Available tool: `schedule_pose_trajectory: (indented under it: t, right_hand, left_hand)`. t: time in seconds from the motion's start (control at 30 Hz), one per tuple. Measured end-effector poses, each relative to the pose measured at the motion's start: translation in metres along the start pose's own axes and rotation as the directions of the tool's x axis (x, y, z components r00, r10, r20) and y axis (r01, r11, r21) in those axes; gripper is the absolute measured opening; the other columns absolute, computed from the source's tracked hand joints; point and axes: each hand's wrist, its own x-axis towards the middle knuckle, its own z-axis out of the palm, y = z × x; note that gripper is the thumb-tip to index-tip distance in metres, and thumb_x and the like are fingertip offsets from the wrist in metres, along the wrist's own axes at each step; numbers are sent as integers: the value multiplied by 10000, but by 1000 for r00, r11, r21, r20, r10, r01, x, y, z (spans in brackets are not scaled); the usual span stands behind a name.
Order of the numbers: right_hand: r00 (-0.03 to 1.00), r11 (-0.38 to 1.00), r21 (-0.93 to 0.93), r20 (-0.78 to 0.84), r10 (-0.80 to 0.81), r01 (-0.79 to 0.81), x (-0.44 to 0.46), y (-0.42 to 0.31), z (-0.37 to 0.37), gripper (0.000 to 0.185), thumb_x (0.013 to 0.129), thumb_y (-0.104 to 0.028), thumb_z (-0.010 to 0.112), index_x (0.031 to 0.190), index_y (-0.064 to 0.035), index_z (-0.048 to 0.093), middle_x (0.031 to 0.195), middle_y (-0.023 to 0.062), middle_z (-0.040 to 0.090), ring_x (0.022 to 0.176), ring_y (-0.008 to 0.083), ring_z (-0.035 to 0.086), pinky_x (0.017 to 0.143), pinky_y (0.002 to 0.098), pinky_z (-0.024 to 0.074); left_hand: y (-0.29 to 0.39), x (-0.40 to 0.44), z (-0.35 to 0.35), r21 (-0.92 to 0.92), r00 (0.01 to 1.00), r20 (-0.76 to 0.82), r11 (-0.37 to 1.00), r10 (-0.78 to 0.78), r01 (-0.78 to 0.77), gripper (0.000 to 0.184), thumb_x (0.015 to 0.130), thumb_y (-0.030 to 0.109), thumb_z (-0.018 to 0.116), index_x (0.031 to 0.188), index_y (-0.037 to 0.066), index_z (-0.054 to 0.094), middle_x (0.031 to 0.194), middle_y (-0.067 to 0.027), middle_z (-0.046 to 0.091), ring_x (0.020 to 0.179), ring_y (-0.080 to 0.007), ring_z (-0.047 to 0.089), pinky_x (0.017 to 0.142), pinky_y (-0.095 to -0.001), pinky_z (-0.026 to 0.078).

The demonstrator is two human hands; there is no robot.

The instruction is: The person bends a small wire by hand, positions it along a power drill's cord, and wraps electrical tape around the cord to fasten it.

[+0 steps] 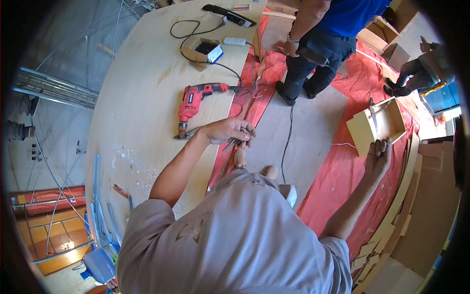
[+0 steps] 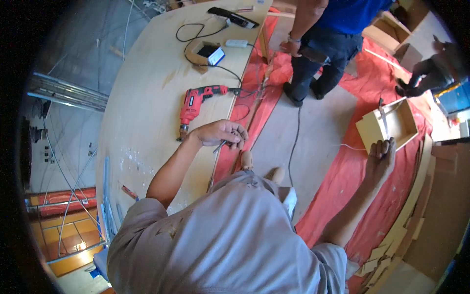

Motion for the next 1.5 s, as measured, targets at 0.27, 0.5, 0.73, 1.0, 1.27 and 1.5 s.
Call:
schedule_pose_trajectory:
  t: [0.27, 0.5, 0.73, 1.0, 1.27, 1.5]
  right_hand:
    - [993, 975, -185, 13, -119, 120, -5, -21, 12, 154, 984, -164, 459, 997, -27, 529, 645, -5, 376, 549, 96, 314, 525, 237, 273]
    - [983, 907, -378, 61, -175, 185, 2, -37, 30, 150, 984, -150, 468, 951, -24, 543, 660, -8, 382, 553, 78, 304, 505, 230, 270]
    - [910, -72, -907, 413, 38, 415, -22, 15, 43, 130, 895, -103, 587, 1006, -34, 593, 737, 35, 503, 616, 127, 462, 595, 264, 434]
    - [738, -149, -903, 225, 637, 404, -96, 95, 37, 149, 847, -197, 630, 928, -104, 712, 823, 127, 657, 764, 303, 634, 692, 382, 525]
    - [679, 655, -755, 473, 561, -15, -115, 82, 107, 328, 908, -282, 577, 801, 7, 689, 1002, 159, 618, 954, 284, 568, 790, 389, 445]
    - [890, 935, 306, 455, 21, -178, -110, 66, 177, 560, 966, -428, 434, 597, -42, 603, 927, 159, 576, 1068, 326, 509, 904, 450, 390]
  left_hand:
    - [8, 0, 13, -175, 1000, -11, 985, -10, 8, 291, 940, 198, 506, 1149, -5, 516, 867, -100, 648, 749, -151, 640, 655, -248, 484]
    - [15, -3, 14, -69, 1000, -20, 998, -7, 6, 318, 960, 211, 461, 1190, -7, 488, 860, -102, 651, 766, -141, 627, 664, -248, 482]
    - [34, -9, 22, 290, 901, -304, 931, 310, -222, 342, 1005, 240, 387, 1228, -7, 466, 944, -121, 649, 902, -179, 628, 789, -315, 503]
    - [48, -6, 13, 509, 590, -521, 779, 617, -366, 331, 1016, 233, 362, 1227, -4, 457, 1117, -145, 605, 1042, -227, 606, 924, -355, 488]
    - [69, 5, -3, 461, 229, -661, 628, 714, -627, 261, 1025, 188, 294, 1172, 9, 415, 1153, -204, 563, 1021, -308, 611, 916, -383, 503]
    - [86, 23, 36, 797, 175, -511, 540, 842, -271, 228, 1022, 185, 326, 1075, 17, 471, 943, -102, 619, 773, -158, 635, 660, -281, 505]
